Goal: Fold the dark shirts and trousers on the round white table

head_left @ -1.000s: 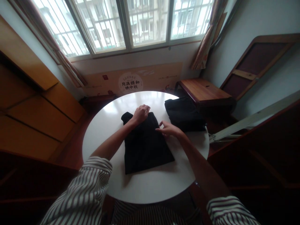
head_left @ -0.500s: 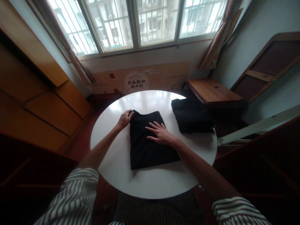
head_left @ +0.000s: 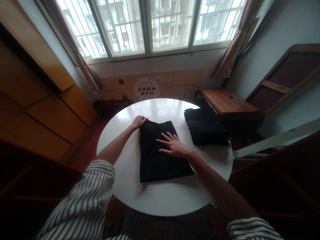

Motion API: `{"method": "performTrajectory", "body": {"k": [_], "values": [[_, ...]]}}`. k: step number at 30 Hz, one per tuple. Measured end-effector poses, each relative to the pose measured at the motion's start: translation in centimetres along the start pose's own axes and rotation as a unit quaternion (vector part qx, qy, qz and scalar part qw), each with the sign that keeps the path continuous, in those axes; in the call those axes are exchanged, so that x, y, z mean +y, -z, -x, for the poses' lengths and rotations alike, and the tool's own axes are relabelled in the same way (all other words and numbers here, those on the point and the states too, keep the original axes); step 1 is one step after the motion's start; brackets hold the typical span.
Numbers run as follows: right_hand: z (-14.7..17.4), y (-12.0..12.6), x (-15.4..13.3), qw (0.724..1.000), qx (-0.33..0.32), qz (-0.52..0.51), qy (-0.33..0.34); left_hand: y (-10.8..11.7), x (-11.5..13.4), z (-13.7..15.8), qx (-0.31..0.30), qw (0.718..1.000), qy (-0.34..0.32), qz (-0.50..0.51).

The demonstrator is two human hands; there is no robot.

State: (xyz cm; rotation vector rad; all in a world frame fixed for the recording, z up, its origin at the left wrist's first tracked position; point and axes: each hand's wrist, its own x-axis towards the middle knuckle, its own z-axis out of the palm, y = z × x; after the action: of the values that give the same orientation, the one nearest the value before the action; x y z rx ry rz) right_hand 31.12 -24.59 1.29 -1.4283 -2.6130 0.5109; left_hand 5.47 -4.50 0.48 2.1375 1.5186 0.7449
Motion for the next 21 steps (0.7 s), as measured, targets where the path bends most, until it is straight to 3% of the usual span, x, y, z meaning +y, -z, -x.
{"method": "performTrajectory", "body": {"k": [5, 8, 11, 14, 17, 21], "values": [[0.3, 0.3, 0.0, 1.0, 0.003, -0.016, 0.002, 0.8, 0.9, -0.5, -0.008, 0.999, -0.012, -0.043], [0.2, 0.0, 0.2, 0.998, 0.035, -0.049, 0.02, 1.0, 2.5, 0.8, 0.022, 0.997, -0.035, -0.062], [-0.4, -0.2, 0.9, 0.977, 0.167, -0.134, -0.007, 0.5, 4.6, 3.9, 0.051, 0.989, -0.105, -0.092], [-1.3, -0.3, 2.1, 0.911, 0.294, -0.256, -0.133, -0.4, 6.3, 7.1, 0.007, 0.962, -0.24, -0.132], [-1.9, -0.2, 3.2, 0.866, 0.281, -0.351, -0.216, -1.3, 7.3, 7.9, -0.047, 0.947, -0.288, -0.134], [-2.0, -0.2, 3.8, 0.873, 0.257, -0.359, -0.207, -2.6, 7.9, 5.2, -0.08, 0.957, -0.265, -0.085]]}}
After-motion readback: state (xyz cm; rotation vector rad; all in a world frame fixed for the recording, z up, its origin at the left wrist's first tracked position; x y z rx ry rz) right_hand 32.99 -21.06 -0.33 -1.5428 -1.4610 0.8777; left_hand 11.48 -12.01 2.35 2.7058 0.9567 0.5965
